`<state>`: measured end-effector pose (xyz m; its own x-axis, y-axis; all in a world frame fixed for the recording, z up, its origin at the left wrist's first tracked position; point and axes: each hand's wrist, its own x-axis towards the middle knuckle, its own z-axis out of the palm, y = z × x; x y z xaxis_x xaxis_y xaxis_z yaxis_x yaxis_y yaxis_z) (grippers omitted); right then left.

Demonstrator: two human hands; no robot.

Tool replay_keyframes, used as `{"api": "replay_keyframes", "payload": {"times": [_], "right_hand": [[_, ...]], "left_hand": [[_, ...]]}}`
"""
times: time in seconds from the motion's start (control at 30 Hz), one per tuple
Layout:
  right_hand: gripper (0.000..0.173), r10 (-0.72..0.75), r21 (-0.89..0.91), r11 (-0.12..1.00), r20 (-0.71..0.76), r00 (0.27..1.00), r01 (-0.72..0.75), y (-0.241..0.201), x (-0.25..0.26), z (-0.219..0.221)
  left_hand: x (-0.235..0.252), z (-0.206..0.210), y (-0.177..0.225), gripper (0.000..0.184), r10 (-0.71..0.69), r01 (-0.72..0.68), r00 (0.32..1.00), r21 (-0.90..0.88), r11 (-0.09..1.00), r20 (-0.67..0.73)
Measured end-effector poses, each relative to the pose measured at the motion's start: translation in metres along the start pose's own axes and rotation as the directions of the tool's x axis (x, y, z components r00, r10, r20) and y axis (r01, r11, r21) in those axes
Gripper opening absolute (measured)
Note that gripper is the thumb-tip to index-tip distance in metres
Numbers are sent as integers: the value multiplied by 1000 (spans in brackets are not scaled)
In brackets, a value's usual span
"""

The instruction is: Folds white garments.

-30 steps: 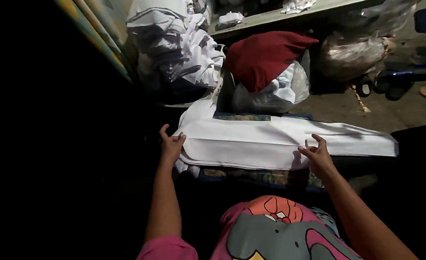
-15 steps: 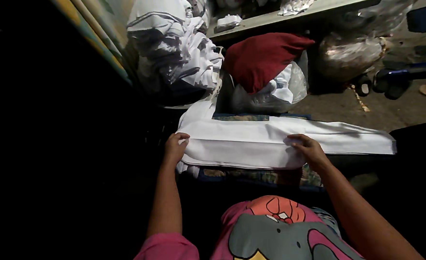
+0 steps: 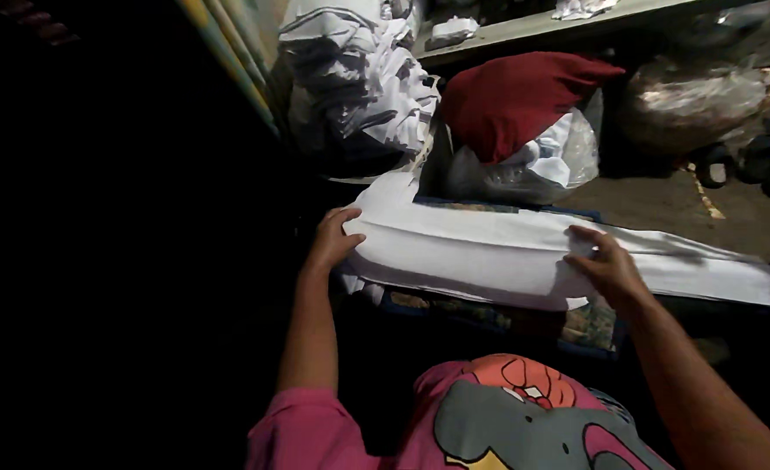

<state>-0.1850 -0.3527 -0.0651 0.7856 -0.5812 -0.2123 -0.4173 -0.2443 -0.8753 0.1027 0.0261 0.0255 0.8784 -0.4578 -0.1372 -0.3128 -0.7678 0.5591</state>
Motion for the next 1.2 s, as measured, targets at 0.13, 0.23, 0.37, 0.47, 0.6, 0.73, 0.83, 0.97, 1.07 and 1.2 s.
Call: {"api": "replay_keyframes", "payload": {"times": [0.13,0.23,0.37,0.47,0.6,0.73,0.83,0.97,1.07,1.2], "right_hand": [[58,-42,47,998,-1,999,42,-9,0,-12],[60,-23,-36,999,27,999,24,4,-3,-5],[68,-37,-208,976,95,995,56,28,-7,19],[73,-34,-288,956,104,994,63,32,-9,29],[70,-63,-308,947,92,994,89,23,-12,26],[69,-46,-324,943,98,994,76,20,-12,24],[68,-28,-332,941,100,995,60,21,-13,26],[66,-61,-332,939,84,995,86,19,-16,24],[65,-57,-338,937,102,993,88,19,-16,23],[63,-33,-374,925,99,995,68,18,-17,29]], "left_hand": [[1,-14,-8,53,16,-21,999,-134,991,-35],[-2,-6,-18,53,-6,7,1000,-101,995,14],[-4,17,-37,54,-65,63,996,33,997,64],[-5,17,-38,58,-69,70,995,-5,998,77],[-5,6,-35,61,-58,58,993,1,998,106],[-6,4,-36,63,-48,48,993,-3,999,108],[-8,7,-38,62,-54,48,991,53,997,120],[-8,6,-39,62,-51,45,991,54,998,121],[-6,7,-43,62,-47,42,991,46,998,126],[-3,10,-44,62,-49,37,987,84,996,150]]}}
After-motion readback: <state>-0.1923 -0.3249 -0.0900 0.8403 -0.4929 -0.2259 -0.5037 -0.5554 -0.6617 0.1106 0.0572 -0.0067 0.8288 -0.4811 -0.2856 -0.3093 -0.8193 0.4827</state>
